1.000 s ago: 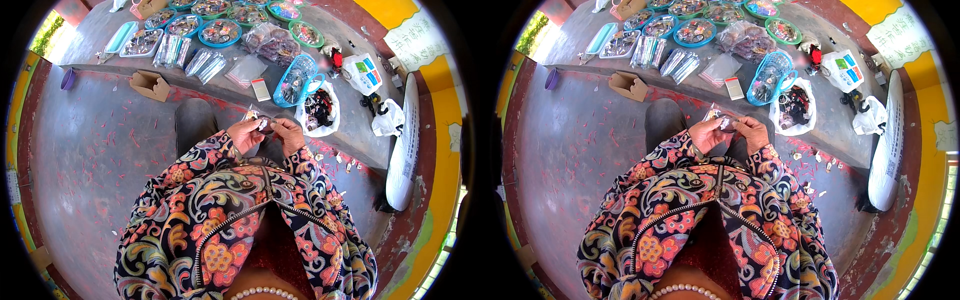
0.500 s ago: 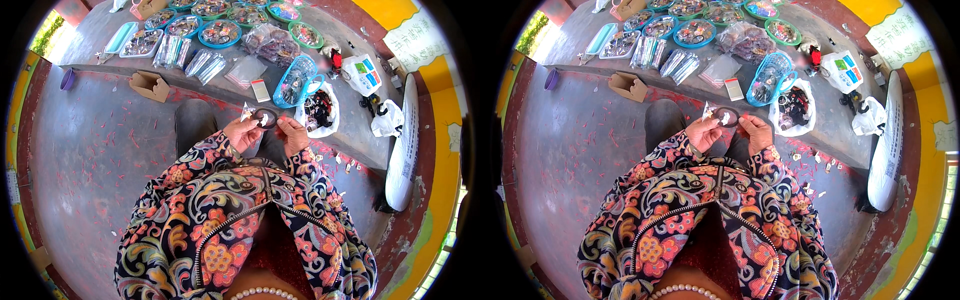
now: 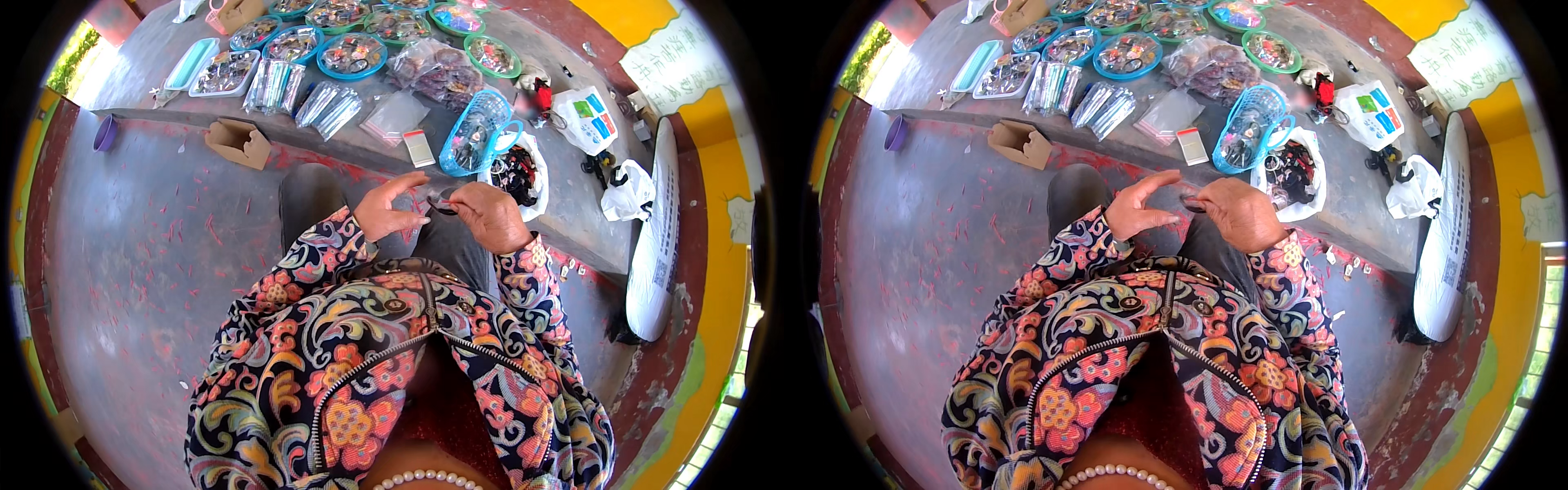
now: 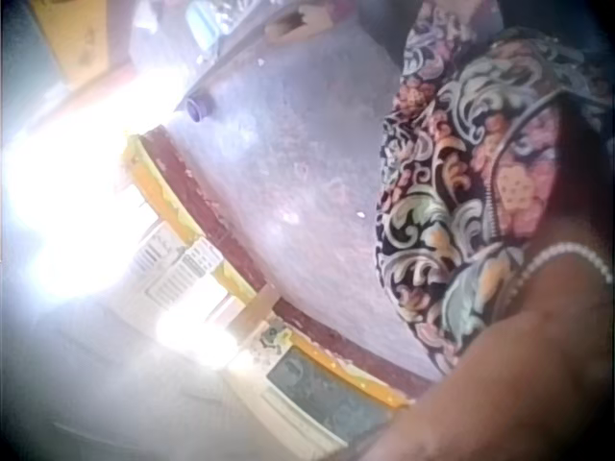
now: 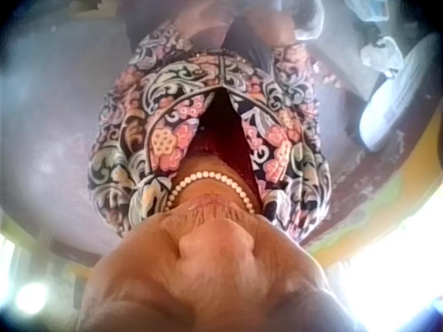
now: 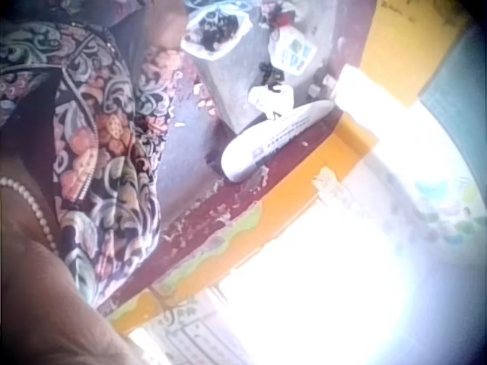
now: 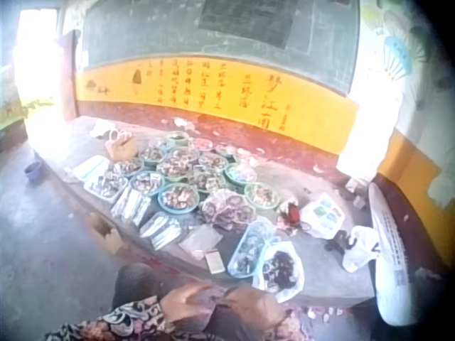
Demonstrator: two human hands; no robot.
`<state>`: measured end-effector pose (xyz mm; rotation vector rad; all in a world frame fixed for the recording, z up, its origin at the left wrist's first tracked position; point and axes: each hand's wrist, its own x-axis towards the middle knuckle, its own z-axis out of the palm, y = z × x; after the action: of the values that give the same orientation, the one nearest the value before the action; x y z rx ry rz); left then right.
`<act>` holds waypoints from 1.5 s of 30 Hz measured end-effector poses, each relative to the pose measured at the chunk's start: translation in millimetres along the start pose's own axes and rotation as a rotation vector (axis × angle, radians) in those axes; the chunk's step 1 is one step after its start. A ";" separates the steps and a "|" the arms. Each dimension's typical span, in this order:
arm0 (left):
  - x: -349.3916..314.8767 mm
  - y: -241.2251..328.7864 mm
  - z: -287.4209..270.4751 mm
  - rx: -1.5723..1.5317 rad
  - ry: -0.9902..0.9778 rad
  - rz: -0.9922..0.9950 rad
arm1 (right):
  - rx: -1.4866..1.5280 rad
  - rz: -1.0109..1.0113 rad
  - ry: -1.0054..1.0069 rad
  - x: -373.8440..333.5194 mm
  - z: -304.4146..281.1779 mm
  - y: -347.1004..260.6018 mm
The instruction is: The person sits on the floor and repeatedly picks up small hair accessories, places them into clear plastic bags, and seals the bags. The person handles items one by one, organizing them into individual packages.
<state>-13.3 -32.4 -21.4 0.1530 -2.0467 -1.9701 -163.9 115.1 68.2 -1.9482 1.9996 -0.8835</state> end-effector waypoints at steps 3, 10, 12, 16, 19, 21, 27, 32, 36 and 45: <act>5.3 18.2 2.1 0.148 -0.026 0.114 | 0.055 0.019 -0.070 1.0 0.1 -6.5; 6.0 46.5 13.0 -0.112 -0.195 -0.303 | 0.153 0.046 -0.029 3.9 7.7 -5.2; 3.0 39.6 16.4 -0.269 -0.165 -0.324 | 0.246 0.138 0.009 4.5 9.0 -8.4; 2.8 40.3 17.0 -0.504 -0.030 -0.368 | 0.703 0.446 0.261 -0.2 16.4 -8.1; 2.9 42.1 11.1 -0.635 0.061 -0.421 | 0.911 0.578 0.268 -6.0 21.8 -1.3; 4.5 44.0 9.6 -0.666 0.091 -0.437 | 0.889 0.536 0.282 -9.4 31.6 3.9; 4.2 45.2 17.5 -0.610 0.084 -0.379 | 0.938 0.532 0.358 -7.2 46.7 -1.4; 4.1 46.2 18.0 -0.589 0.142 -0.395 | 0.923 0.542 0.461 -8.9 47.8 -0.3; 4.9 47.3 19.7 -0.553 0.172 -0.365 | 0.942 0.569 0.462 -10.8 47.2 1.5; 7.4 41.7 23.3 -0.557 0.218 -0.349 | 1.057 0.561 0.524 -11.8 45.3 1.6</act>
<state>-21.6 -9.7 20.5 0.6005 -1.3423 -2.5186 -139.5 114.3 28.3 -0.5852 1.5495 -1.8519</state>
